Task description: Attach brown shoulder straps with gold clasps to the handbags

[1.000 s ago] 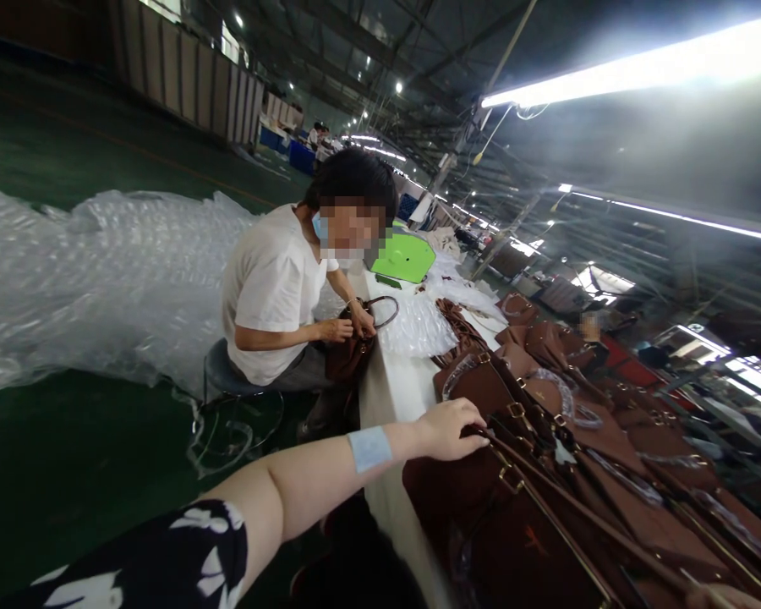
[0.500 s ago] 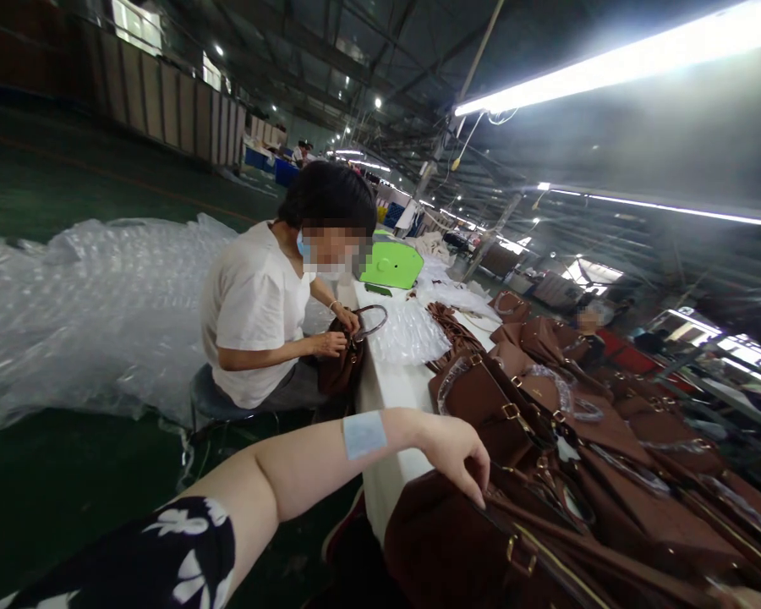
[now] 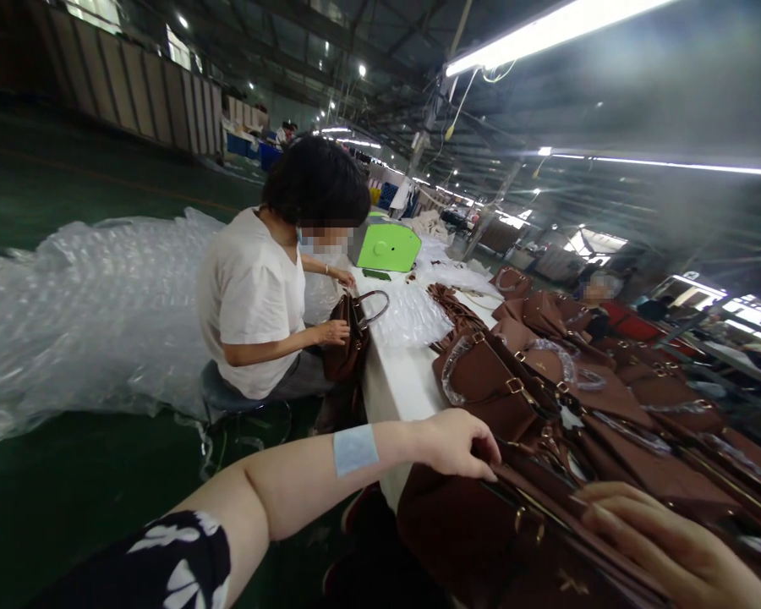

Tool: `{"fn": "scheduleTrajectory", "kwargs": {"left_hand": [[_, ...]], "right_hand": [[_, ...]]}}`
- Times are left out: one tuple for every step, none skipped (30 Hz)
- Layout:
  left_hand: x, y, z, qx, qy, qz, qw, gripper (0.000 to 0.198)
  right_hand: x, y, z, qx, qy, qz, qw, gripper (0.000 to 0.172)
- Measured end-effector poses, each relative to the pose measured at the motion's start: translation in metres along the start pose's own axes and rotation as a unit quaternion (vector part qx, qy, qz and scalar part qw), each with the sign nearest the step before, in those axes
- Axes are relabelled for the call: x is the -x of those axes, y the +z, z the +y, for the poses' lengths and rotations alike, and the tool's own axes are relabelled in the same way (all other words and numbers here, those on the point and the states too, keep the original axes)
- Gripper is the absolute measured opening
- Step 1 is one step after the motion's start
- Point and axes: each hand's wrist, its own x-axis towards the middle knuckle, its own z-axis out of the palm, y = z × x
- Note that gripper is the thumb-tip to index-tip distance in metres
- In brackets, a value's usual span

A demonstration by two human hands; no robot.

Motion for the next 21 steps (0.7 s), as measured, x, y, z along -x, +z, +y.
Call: {"fn": "scheduleTrajectory", "kwargs": {"left_hand": [[0.000, 0.002, -0.002, 0.013, 0.001, 0.008, 1.000, 0.030], [0.000, 0.003, -0.004, 0.025, 0.003, 0.015, 1.000, 0.032], [0.001, 0.004, -0.006, 0.037, 0.006, 0.022, 0.999, 0.035], [0.002, 0.006, -0.008, 0.050, 0.009, 0.029, 0.998, 0.036], [0.003, 0.007, -0.010, 0.062, 0.011, 0.037, 0.997, 0.038], [0.004, 0.007, -0.011, 0.072, 0.012, 0.045, 0.996, 0.039], [0.005, 0.008, -0.012, 0.082, 0.012, 0.052, 0.995, 0.040], [0.007, 0.008, -0.012, 0.087, 0.012, 0.055, 0.995, 0.041], [0.008, 0.008, -0.011, 0.087, 0.010, 0.054, 0.995, 0.041], [0.008, 0.008, -0.009, 0.081, 0.008, 0.050, 0.995, 0.041], [0.009, 0.008, -0.008, 0.071, 0.006, 0.045, 0.996, 0.040], [0.008, 0.009, -0.006, 0.061, 0.003, 0.040, 0.997, 0.039], [0.008, 0.009, -0.004, 0.051, -0.001, 0.037, 0.998, 0.038], [0.007, 0.010, -0.001, 0.042, -0.006, 0.034, 0.999, 0.037], [0.006, 0.011, 0.001, 0.034, -0.010, 0.032, 0.999, 0.037], [0.005, 0.012, 0.002, 0.028, -0.010, 0.029, 0.999, 0.036], [0.004, 0.014, 0.004, 0.022, -0.008, 0.026, 0.999, 0.035], [0.002, 0.015, 0.005, 0.016, -0.006, 0.024, 1.000, 0.034], [0.002, 0.016, 0.006, 0.008, -0.003, 0.022, 1.000, 0.033], [0.001, 0.017, 0.007, -0.002, -0.001, 0.021, 1.000, 0.033], [0.001, 0.018, 0.008, -0.014, 0.002, 0.020, 1.000, 0.032]], "right_hand": [[-0.005, 0.014, -0.018, 0.013, -0.023, -0.010, 1.000, 0.034], [-0.010, 0.027, -0.032, 0.017, -0.046, -0.034, 0.998, 0.034], [-0.015, 0.038, -0.041, 0.014, -0.059, -0.047, 0.997, 0.036], [-0.020, 0.048, -0.045, 0.006, -0.068, -0.058, 0.996, 0.039], [-0.025, 0.056, -0.045, -0.008, -0.071, -0.066, 0.995, 0.041], [-0.028, 0.062, -0.043, -0.025, -0.070, -0.071, 0.995, 0.043], [-0.031, 0.066, -0.040, -0.044, -0.067, -0.074, 0.994, 0.044], [-0.034, 0.070, -0.036, -0.064, -0.065, -0.080, 0.993, 0.044], [-0.035, 0.072, -0.033, -0.083, -0.062, -0.087, 0.991, 0.044], [-0.036, 0.074, -0.031, -0.100, -0.061, -0.092, 0.989, 0.043], [-0.036, 0.075, -0.030, -0.111, -0.062, -0.093, 0.987, 0.043], [-0.036, 0.076, -0.030, -0.116, -0.064, -0.091, 0.987, 0.042], [-0.035, 0.076, -0.030, -0.117, -0.066, -0.084, 0.987, 0.042], [-0.035, 0.076, -0.030, -0.117, -0.067, -0.075, 0.988, 0.042], [-0.035, 0.077, -0.030, -0.118, -0.067, -0.065, 0.989, 0.042], [-0.035, 0.077, -0.029, -0.121, -0.067, -0.060, 0.989, 0.042], [-0.035, 0.077, -0.028, -0.124, -0.066, -0.057, 0.988, 0.042], [-0.035, 0.077, -0.026, -0.127, -0.065, -0.055, 0.988, 0.042], [-0.035, 0.077, -0.024, -0.128, -0.066, -0.053, 0.988, 0.042], [-0.035, 0.078, -0.023, -0.127, -0.066, -0.050, 0.988, 0.043], [-0.035, 0.078, -0.021, -0.125, -0.067, -0.047, 0.989, 0.043]]}}
